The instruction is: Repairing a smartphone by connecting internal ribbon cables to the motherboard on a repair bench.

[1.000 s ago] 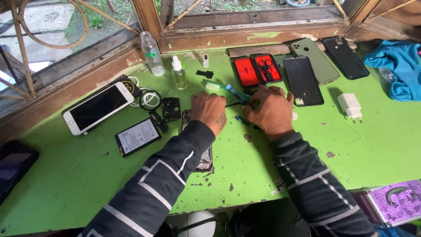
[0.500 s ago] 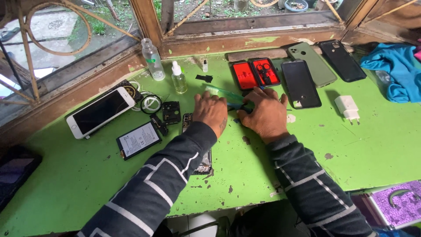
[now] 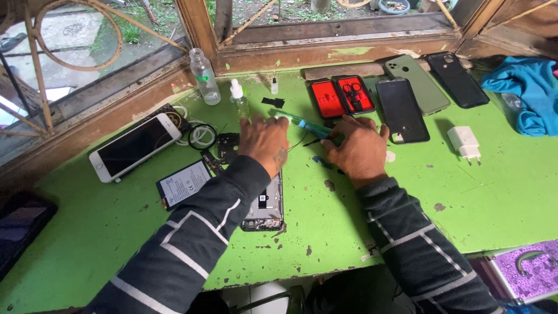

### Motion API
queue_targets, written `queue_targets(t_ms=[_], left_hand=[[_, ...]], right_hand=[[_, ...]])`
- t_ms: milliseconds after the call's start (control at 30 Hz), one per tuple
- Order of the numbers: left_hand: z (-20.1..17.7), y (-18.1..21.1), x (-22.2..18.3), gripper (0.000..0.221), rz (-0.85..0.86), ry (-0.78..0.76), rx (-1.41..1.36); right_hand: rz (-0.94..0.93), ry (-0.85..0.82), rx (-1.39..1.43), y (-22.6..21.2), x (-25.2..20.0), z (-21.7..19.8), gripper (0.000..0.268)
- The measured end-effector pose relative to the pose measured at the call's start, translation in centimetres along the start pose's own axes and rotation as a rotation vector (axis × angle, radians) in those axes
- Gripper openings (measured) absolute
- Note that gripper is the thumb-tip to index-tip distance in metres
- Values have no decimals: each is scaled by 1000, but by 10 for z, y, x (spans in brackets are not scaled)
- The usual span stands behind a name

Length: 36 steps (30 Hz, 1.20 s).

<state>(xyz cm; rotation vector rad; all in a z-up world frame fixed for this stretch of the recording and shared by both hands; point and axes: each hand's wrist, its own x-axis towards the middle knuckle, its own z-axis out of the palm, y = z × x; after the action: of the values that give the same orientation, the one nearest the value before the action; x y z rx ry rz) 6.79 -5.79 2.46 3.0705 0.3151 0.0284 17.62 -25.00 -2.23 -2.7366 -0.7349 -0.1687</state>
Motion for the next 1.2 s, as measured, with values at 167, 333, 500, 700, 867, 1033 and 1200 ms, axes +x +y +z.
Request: queue_targets(t_ms=[167,333,500,700,867,1033,1200], left_hand=[[8,6,-3,23,17,-62,56],[1,16,-3,22,9,-70,67],[24,9,7,21,18,-32,54],[28,-10,3,25,1,-1,-31],[3,-27,-42,13,-89,184,-321],[18,-25,-60,13,-170,312,-497],[30,-28,-61,7,66,596,-523]], right_hand=[[22,22,-7,-1,-1,-2,29],[23,2,-4,-10,-4,-15,29],[20,-1,21,-7,-4,-14,32],[37,27,21,-3,-3,-8,27],[-2,12,20,-4,-3,-5,35],[-19,-23,-14,-8,-1,-10,39],[-276,369,142,-16,-11,-18,31]])
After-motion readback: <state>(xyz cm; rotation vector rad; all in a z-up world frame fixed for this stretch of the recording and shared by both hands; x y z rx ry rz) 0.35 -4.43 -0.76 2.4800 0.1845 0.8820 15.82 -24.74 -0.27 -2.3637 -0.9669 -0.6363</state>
